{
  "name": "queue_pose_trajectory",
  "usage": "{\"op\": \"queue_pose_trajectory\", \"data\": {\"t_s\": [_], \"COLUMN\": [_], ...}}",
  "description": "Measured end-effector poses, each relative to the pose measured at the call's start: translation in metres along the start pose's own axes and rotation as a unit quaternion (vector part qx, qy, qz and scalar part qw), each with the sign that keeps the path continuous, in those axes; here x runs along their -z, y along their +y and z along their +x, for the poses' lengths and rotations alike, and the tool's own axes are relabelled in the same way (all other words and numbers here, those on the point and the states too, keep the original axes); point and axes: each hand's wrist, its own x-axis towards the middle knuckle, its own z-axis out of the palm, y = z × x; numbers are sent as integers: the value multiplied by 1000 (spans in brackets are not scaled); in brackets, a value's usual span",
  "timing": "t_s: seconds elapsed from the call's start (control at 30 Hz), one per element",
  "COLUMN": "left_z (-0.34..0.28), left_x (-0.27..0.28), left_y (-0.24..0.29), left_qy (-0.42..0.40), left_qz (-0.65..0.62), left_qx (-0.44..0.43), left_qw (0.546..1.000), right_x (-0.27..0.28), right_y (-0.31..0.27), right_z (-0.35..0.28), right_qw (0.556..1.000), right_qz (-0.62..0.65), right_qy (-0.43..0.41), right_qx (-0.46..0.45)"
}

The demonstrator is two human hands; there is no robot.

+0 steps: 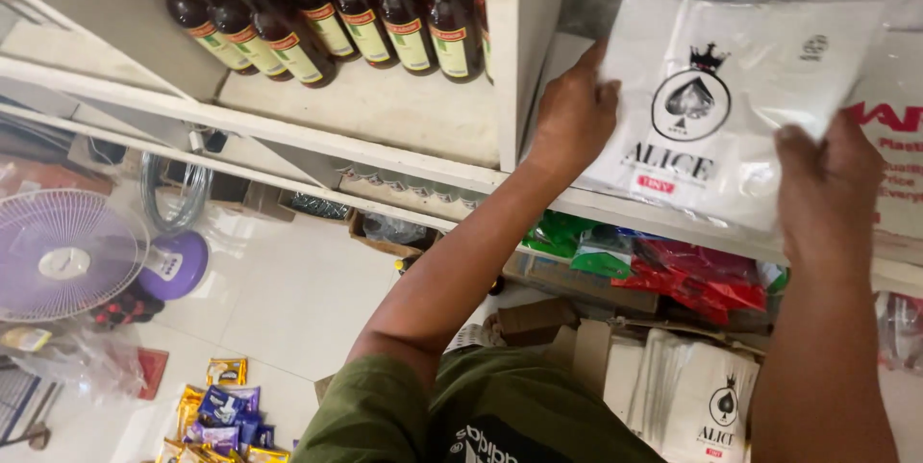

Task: Organizing and restocking plastic bags and small retail items on store shelves and in a storage box.

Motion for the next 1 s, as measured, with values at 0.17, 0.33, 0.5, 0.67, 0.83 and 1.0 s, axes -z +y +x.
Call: {"op": "queue_pose_trajectory", "data": {"t_s": [0.17,0.33,0.5,0.67,0.83,1.0], "left_z": [25,31,30,25,22,20], "left_x": [-20,-34,-45,-43,-35,-39], "left_y": [-33,-58,-89,-90,-74,-80], "left_qy": [2,-26,-12,-24,-54,-43], "left_qz": [107,167,213,253,338,418], "left_qx": [42,71,43,34,25,7], "left_qw": [993,983,976,967,939,908], "right_x": [-36,-55,-66,-70,-75,-82], "right_y": [13,45,43,43,65,55], "right_z": [34,48,50,50,55,55], "right_qw": [988,986,981,974,967,944], "right_qz": [-148,-165,-190,-215,-248,-322], "right_qy": [-18,-35,-43,-54,-62,-66], "right_qx": [-36,-3,-22,-45,-17,-6]}}
